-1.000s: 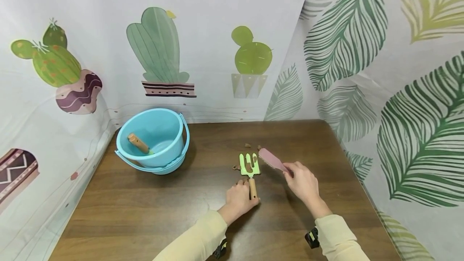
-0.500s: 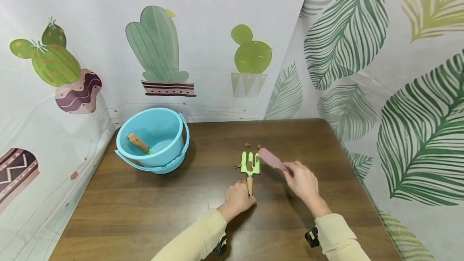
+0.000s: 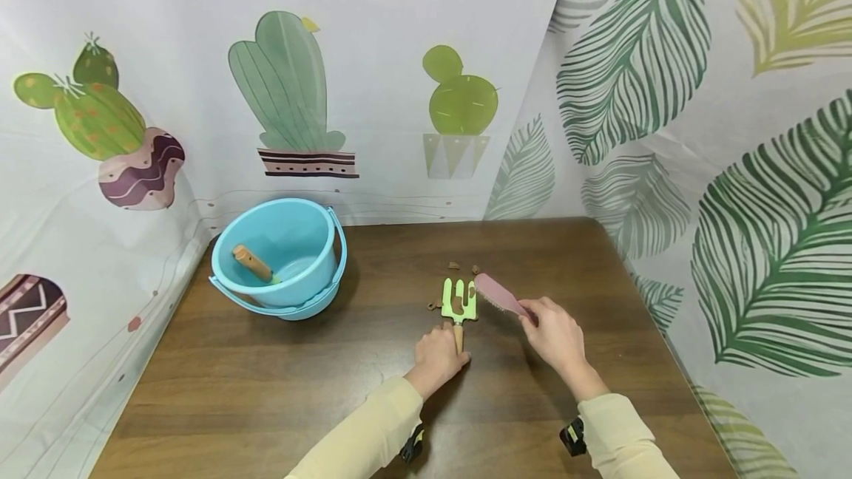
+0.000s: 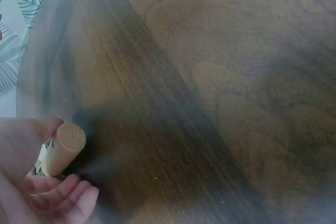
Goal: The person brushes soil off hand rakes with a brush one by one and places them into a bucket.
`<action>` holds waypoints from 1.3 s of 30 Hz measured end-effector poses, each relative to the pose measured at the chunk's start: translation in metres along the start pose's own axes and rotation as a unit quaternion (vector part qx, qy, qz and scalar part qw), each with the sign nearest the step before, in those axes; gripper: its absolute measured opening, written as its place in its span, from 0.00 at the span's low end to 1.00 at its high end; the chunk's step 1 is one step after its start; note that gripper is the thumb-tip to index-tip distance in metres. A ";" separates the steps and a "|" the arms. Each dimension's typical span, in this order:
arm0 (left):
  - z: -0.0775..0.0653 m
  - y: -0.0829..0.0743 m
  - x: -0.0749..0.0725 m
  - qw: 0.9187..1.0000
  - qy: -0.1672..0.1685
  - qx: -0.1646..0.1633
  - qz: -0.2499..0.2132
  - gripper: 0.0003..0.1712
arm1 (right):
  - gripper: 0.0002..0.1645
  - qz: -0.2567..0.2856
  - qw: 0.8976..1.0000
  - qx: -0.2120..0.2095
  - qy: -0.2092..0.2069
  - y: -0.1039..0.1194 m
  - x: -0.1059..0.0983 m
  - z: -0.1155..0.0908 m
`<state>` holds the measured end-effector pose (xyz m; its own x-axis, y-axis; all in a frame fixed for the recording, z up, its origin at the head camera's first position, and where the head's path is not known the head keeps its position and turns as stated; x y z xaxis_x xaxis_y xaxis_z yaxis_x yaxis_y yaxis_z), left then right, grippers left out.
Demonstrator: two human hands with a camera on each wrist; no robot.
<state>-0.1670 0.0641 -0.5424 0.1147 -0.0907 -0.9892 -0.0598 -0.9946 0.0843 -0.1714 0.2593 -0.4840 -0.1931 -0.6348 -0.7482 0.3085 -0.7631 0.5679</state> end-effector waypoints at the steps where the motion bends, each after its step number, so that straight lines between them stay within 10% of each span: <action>1: 0.001 0.001 0.001 1.000 -0.003 -0.004 -0.004 0.29 | 0.14 0.000 1.000 0.000 0.001 0.000 0.000 0.000; 26: 0.011 0.023 0.003 0.998 -0.004 -0.049 -0.050 0.17 | 0.14 0.003 1.000 -0.001 0.014 0.001 0.003 -0.003; 39: 0.017 0.031 -0.009 0.999 -0.023 -0.021 -0.013 0.12 | 0.14 0.002 1.000 -0.006 0.012 0.003 0.002 -0.001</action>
<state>-0.1864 0.0346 -0.5324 0.0698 -0.0643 -0.9955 -0.0162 -0.9979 0.0634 -0.1697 0.2562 -0.4844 -0.1697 -0.6351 -0.7535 0.3210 -0.7586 0.5670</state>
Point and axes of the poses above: each hand's wrist, its own z-axis towards the middle knuckle, its own x-axis out of the palm, y = z × x, the point moved 3 cm from there along z, towards the middle knuckle, and after that the axes turned 15 degrees about z, right-handed, at the moved point
